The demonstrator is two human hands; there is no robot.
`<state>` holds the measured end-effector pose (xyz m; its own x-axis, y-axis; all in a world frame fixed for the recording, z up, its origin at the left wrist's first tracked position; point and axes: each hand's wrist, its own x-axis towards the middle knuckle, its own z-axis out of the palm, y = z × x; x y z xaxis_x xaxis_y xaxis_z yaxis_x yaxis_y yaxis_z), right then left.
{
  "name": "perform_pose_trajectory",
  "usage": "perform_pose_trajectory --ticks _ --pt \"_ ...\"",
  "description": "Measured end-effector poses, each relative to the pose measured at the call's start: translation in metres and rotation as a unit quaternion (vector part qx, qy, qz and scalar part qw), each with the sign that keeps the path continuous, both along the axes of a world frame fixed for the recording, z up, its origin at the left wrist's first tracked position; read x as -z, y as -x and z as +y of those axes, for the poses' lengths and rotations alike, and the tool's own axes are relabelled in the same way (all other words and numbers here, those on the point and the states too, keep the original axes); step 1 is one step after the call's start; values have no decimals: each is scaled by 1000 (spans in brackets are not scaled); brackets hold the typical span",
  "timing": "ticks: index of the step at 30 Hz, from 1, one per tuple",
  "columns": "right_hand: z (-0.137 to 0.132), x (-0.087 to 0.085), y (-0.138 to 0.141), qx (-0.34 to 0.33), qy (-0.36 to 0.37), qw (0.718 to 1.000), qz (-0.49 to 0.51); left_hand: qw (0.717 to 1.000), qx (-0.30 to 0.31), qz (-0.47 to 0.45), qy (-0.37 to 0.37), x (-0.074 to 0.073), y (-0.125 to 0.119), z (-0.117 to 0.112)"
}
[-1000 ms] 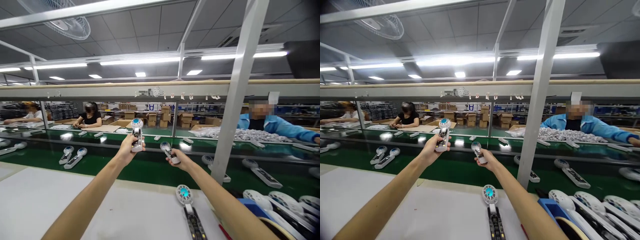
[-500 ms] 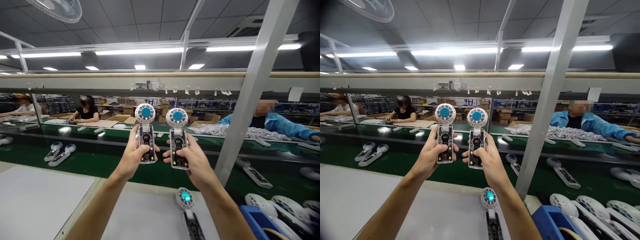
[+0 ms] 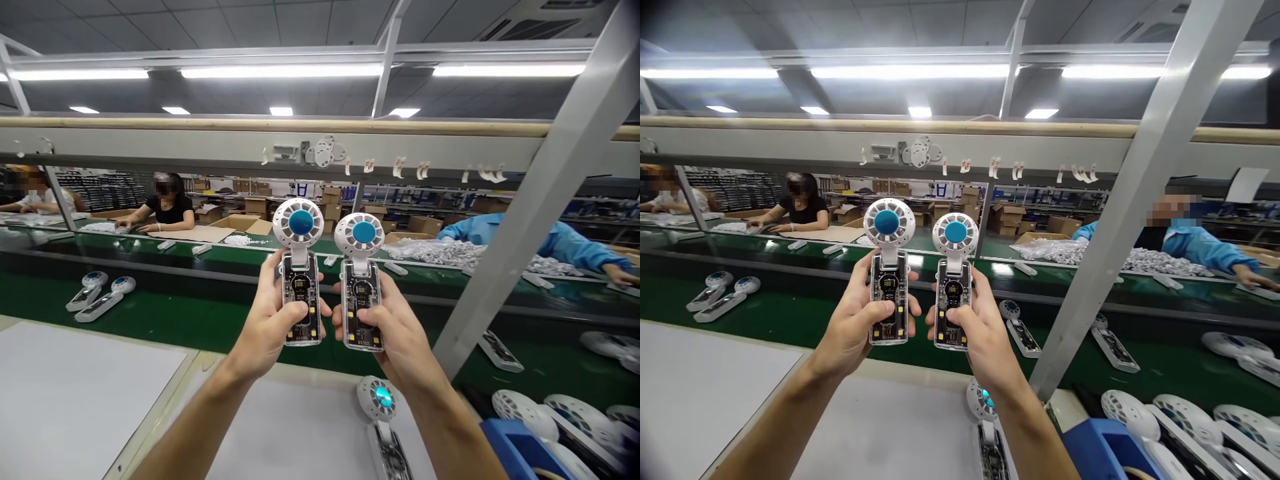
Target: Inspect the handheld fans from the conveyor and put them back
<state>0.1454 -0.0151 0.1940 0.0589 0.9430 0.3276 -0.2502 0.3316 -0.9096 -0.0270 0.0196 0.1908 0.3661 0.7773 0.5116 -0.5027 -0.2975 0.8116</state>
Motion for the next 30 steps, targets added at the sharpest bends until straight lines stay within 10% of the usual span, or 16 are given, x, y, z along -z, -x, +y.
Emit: perform_pose_trajectory --ticks 30 --pt "10 -1 -16 -22 42 999 -4 996 24 -14 89 14 -16 5"
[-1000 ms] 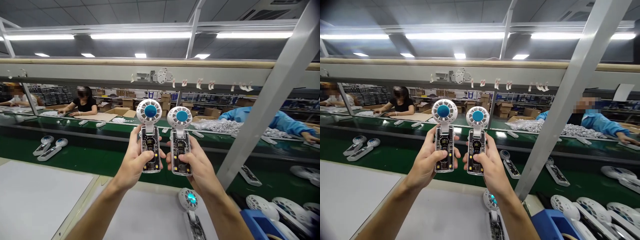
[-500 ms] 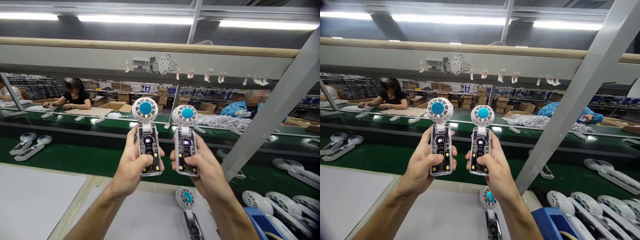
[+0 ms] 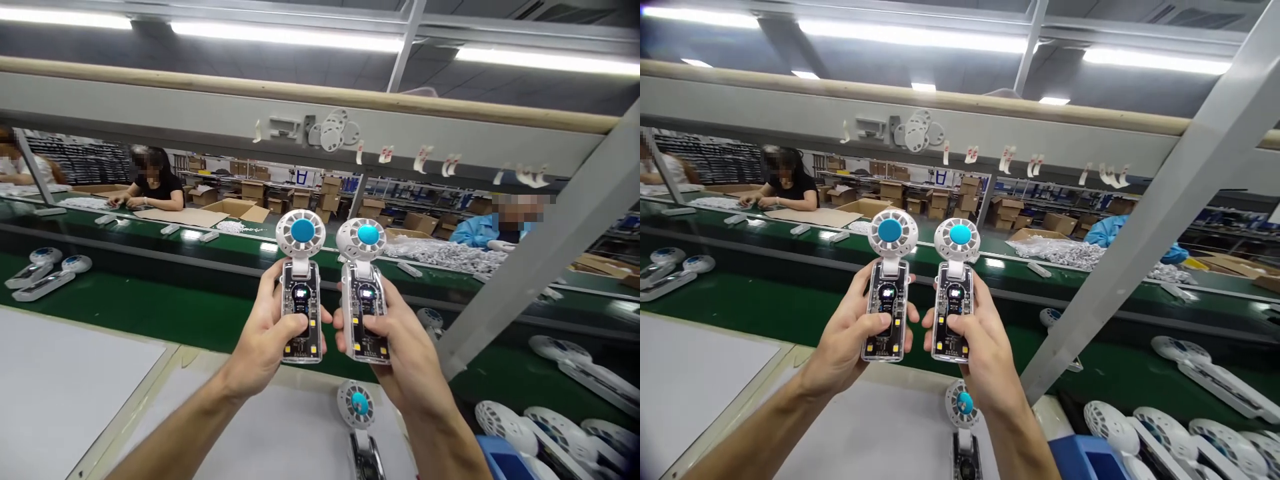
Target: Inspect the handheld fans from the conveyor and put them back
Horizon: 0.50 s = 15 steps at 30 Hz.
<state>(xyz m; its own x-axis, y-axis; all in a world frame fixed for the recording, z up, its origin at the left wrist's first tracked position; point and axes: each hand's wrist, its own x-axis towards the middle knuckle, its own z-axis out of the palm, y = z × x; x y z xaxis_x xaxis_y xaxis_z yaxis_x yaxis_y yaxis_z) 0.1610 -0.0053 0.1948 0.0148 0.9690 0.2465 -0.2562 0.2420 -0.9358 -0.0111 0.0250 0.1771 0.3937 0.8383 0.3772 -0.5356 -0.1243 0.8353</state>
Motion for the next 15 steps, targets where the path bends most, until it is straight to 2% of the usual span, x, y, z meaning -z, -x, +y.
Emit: perform_pose_trajectory --ticks 7,11,15 --pt "3 -1 -8 47 18 999 6 1000 -6 22 5 9 0 9" --pt "7 0 -14 35 35 999 1 999 -14 29 16 12 -2 11" --pt "7 1 -20 43 33 999 -1 999 8 37 31 9 -3 5"
